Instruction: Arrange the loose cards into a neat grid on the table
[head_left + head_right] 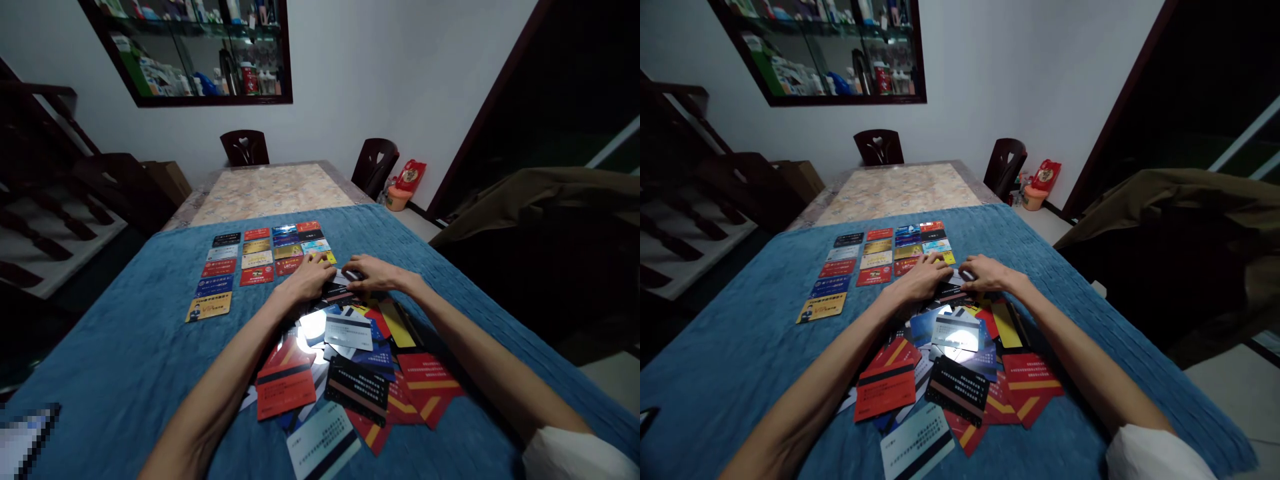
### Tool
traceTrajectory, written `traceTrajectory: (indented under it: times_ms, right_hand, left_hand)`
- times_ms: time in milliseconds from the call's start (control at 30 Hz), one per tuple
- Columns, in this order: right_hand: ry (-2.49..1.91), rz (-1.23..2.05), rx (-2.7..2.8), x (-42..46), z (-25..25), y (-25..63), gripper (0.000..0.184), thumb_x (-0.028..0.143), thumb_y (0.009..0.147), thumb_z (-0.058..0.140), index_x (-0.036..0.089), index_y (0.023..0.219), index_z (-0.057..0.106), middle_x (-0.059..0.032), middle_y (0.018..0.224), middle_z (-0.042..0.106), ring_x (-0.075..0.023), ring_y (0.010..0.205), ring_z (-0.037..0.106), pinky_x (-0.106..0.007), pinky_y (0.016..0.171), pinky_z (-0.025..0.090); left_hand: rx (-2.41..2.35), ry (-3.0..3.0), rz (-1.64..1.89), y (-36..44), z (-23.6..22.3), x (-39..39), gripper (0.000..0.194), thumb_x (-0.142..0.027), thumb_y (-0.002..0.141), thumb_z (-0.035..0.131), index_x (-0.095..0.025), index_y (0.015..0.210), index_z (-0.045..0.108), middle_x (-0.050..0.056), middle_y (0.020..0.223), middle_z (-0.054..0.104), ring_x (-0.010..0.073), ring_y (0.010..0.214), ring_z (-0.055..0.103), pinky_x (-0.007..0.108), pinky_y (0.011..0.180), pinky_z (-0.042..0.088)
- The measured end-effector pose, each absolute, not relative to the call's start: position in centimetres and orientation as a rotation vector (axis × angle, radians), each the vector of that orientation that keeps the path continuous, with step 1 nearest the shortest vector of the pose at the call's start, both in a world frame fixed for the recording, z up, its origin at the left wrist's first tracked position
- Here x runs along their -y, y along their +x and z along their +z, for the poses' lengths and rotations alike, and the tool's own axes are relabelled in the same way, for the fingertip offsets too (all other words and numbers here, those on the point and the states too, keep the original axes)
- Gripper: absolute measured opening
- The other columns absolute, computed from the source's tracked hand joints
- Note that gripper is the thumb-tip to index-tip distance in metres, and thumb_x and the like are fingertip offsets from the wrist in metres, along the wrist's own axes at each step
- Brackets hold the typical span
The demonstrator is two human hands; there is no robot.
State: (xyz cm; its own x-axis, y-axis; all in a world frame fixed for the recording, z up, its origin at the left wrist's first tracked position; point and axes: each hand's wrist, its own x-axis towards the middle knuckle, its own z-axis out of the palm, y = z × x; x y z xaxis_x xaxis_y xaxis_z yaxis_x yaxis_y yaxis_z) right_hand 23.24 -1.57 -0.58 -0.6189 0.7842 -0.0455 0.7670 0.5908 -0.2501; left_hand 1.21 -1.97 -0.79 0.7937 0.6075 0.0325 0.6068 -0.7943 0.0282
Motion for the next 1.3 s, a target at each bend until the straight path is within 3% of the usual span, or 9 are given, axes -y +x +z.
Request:
traceTrajectory:
  times_ms: [233, 433, 700, 800, 967, 1300]
  right_hand:
    - [-1.287, 0.470, 2.691, 2.7, -0.4, 23.6, 0.041, 0.037, 0.078, 0.072, 0.017, 0.113, 0.070, -0.0101, 0.104, 0.067, -0.0278, 0.099, 0.060, -0.037, 0.091, 0.044]
    - [-1.241, 0.630, 2.702, 3.5, 0.0, 24.1, 0.061, 0.035, 0.072, 0.077, 0.020, 0.128, 0.061, -0.0085, 0.110, 0.065, -0.0250, 0.100, 0.061, -0.033, 0.085, 0.048]
    - [-1.334, 0.807, 2.741, 4.7, 0.4, 24.7, 0.069, 0.036, 0.063, 0.083, 0.024, 0.128, 0.063, -0.0066, 0.107, 0.061, -0.0229, 0.088, 0.063, -0.030, 0.071, 0.051]
    - [-1.351, 0.806, 2.785, 4.9, 0.3, 24.9, 0.077, 0.036, 0.058, 0.086, 0.025, 0.130, 0.060, -0.0068, 0.109, 0.060, -0.0247, 0.093, 0.062, -0.030, 0.073, 0.052]
    - [-1.405, 0.724, 2.849, 5.6, 0.5, 24.6, 0.092, 0.034, 0.049, 0.090, 0.028, 0.135, 0.057, -0.0071, 0.111, 0.057, -0.0278, 0.101, 0.059, -0.032, 0.079, 0.052]
    - [-1.254, 0.814, 3.014, 6.6, 1.9, 23.2, 0.095, 0.023, 0.060, 0.081, 0.033, 0.147, 0.046, -0.0084, 0.125, 0.046, -0.0316, 0.117, 0.045, -0.042, 0.094, 0.045]
  left_hand:
    - [-0.991, 2.908, -0.055, 1.2, -0.3, 2.7, 0.054, -0.008, 0.074, 0.060, -0.020, 0.126, 0.056, 0.013, 0.137, 0.057, 0.0331, 0.130, 0.040, 0.049, 0.101, 0.035]
    - [-0.981, 2.824, -0.049, 0.7, -0.1, 4.3, 0.045, -0.007, 0.080, 0.051, -0.022, 0.121, 0.059, 0.010, 0.128, 0.062, 0.0289, 0.121, 0.049, 0.044, 0.098, 0.036]
    - [-0.983, 2.795, -0.023, -0.6, -0.3, 8.5, 0.058, -0.006, 0.086, 0.039, -0.023, 0.141, 0.047, 0.011, 0.143, 0.054, 0.0288, 0.125, 0.049, 0.044, 0.096, 0.039]
    - [-0.964, 2.806, 0.003, -0.8, -0.5, 9.8, 0.055, -0.009, 0.091, 0.035, -0.024, 0.142, 0.046, 0.011, 0.147, 0.051, 0.0300, 0.130, 0.046, 0.048, 0.099, 0.039]
    - [-0.945, 2.817, -0.026, -1.3, 0.0, 11.4, 0.062, -0.006, 0.086, 0.040, -0.026, 0.144, 0.046, 0.011, 0.144, 0.053, 0.0318, 0.135, 0.043, 0.047, 0.099, 0.039]
    - [-0.880, 2.761, 0.004, -3.6, 0.6, 12.7, 0.061, -0.005, 0.084, 0.043, -0.031, 0.136, 0.058, 0.007, 0.147, 0.052, 0.0310, 0.130, 0.048, 0.051, 0.105, 0.038]
